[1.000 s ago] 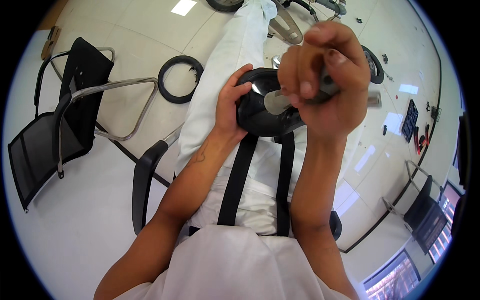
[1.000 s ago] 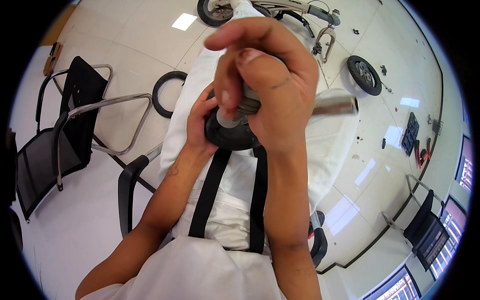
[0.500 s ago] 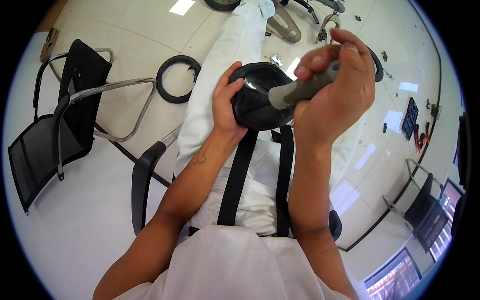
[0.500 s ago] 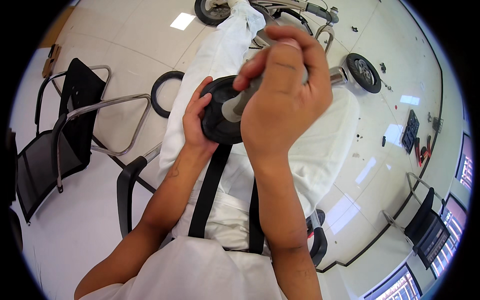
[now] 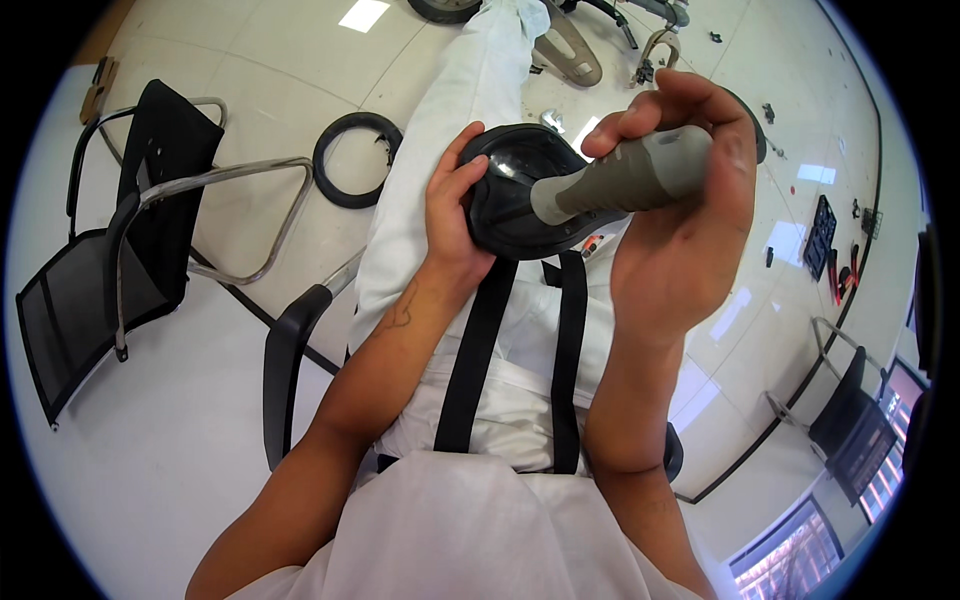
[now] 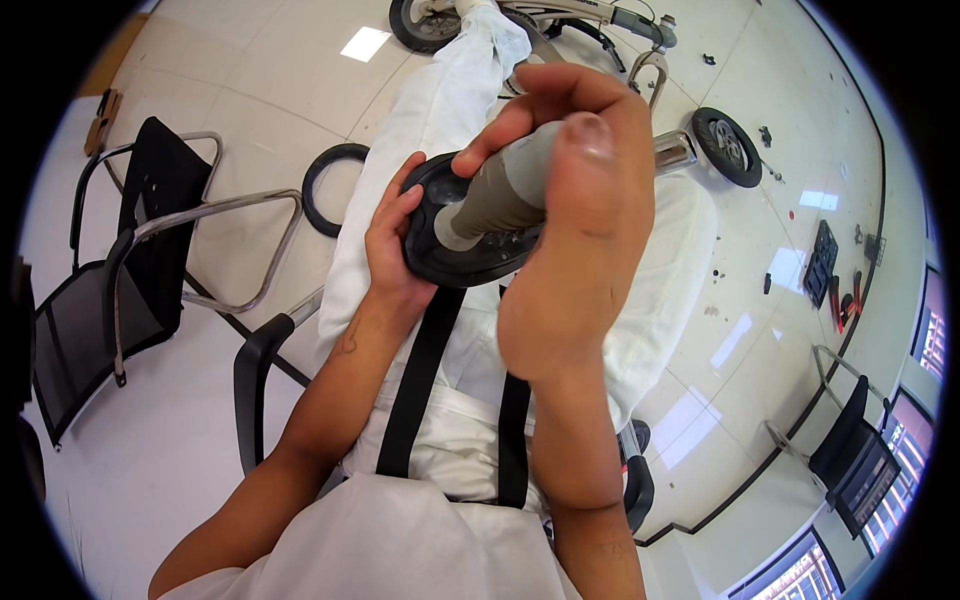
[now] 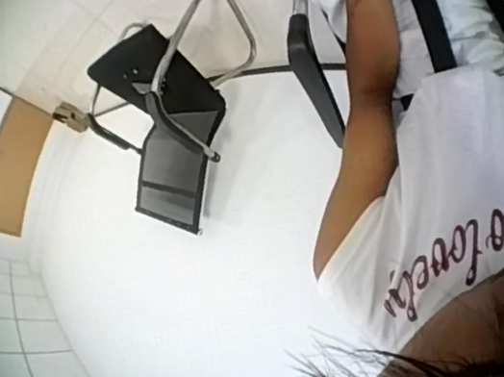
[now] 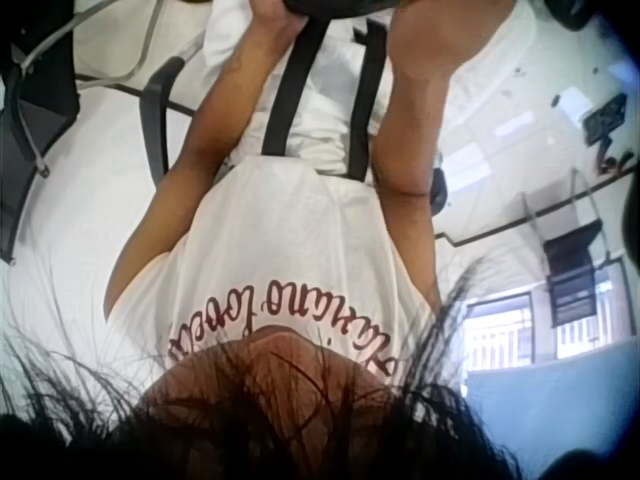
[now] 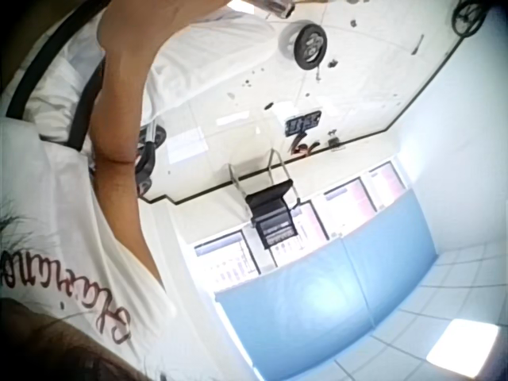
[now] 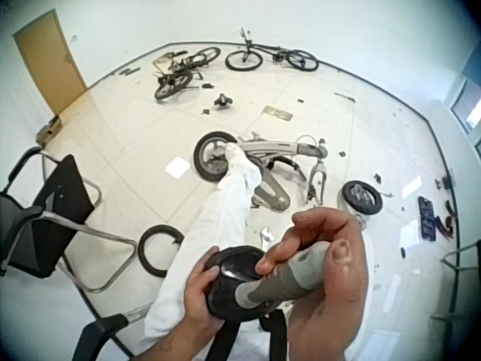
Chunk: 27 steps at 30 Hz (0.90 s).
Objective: The person assembles a bicycle seat by inserting a metal post into the seat base and tightening two bolts with a screwdriver. The person holds the seat on their lap and rotates the screwdriver to secure the bolts.
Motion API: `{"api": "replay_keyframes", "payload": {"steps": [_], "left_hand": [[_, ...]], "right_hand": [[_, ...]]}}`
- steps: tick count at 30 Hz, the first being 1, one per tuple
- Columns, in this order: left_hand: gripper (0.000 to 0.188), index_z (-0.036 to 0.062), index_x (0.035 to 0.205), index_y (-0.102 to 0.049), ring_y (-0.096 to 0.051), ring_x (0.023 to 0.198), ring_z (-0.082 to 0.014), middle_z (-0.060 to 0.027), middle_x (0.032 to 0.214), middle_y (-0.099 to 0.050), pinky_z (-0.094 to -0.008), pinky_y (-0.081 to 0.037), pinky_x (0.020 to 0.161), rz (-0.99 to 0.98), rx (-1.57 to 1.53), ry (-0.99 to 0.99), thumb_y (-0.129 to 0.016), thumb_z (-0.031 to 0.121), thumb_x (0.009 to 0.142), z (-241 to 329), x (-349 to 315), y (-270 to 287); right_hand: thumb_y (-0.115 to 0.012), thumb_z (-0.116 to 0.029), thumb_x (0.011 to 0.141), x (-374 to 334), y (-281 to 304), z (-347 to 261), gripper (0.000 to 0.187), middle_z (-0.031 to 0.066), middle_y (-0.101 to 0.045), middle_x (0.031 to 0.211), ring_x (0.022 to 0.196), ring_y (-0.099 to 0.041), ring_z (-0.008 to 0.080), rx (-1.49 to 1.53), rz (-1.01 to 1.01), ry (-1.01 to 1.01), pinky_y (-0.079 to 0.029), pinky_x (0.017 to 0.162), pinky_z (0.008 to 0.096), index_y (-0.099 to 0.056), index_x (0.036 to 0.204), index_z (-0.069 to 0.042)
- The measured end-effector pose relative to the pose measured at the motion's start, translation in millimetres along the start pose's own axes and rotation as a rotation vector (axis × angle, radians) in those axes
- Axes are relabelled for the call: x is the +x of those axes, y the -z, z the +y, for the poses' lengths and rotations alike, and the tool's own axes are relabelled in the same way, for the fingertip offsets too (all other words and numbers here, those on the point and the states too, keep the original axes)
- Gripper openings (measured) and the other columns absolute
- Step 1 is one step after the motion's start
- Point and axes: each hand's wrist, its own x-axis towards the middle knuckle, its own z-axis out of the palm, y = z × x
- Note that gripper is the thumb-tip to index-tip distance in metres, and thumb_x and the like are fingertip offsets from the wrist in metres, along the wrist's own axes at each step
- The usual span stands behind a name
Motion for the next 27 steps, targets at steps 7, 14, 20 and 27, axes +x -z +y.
{"api": "replay_keyframes", "payload": {"steps": [7,14,20,27], "left_hand": [[0.047,-0.0022,0.134,-0.042,-0.062,0.106,-0.0264,-0.0178,0.118,-0.059,-0.0379,-0.051,0.094,-0.070,0.004,0.080,-0.050,0.006,0.088,0.3,1.7,0.7],[0.048,-0.0034,0.134,-0.042,-0.062,0.104,-0.0254,-0.0172,0.116,-0.060,-0.0369,-0.052,0.092,-0.040,-0.006,0.091,-0.049,0.003,0.087,0.0,2.4,4.0],[0.046,-0.0031,0.132,-0.043,-0.063,0.103,-0.0261,-0.0176,0.116,-0.059,-0.0370,-0.053,0.090,-0.024,0.024,0.068,-0.048,0.002,0.087,1.1,-2.1,-1.8],[0.044,-0.0027,0.131,-0.044,-0.062,0.105,-0.0260,-0.0178,0.119,-0.059,-0.0370,-0.053,0.092,-0.018,0.037,0.043,-0.048,0.001,0.087,-0.7,-3.4,-2.0]], "right_hand": [[-0.038,-0.019,0.088,34.6,33.4,16.7,0.030,0.0225,-0.058,0.102,0.104,-0.057,0.0399,0.259,-0.418,0.223,-0.041,0.098,0.0525,-0.053,0.103,0.002],[-0.027,-0.005,0.087,23.7,25.3,21.5,0.030,0.0044,-0.048,0.063,0.044,-0.039,0.0131,0.343,-0.437,0.281,-0.041,0.047,0.0311,-0.056,0.096,-0.002],[-0.029,-0.008,0.086,11.5,16.0,14.5,0.028,0.0037,-0.045,0.060,0.045,-0.040,0.0142,0.314,-0.164,0.188,-0.041,0.046,0.0315,-0.055,0.092,-0.002],[-0.033,-0.011,0.085,3.4,5.1,8.8,0.026,0.0047,-0.045,0.061,0.045,-0.041,0.0152,0.198,0.095,0.147,-0.042,0.047,0.0323,-0.055,0.092,0.000]]}}
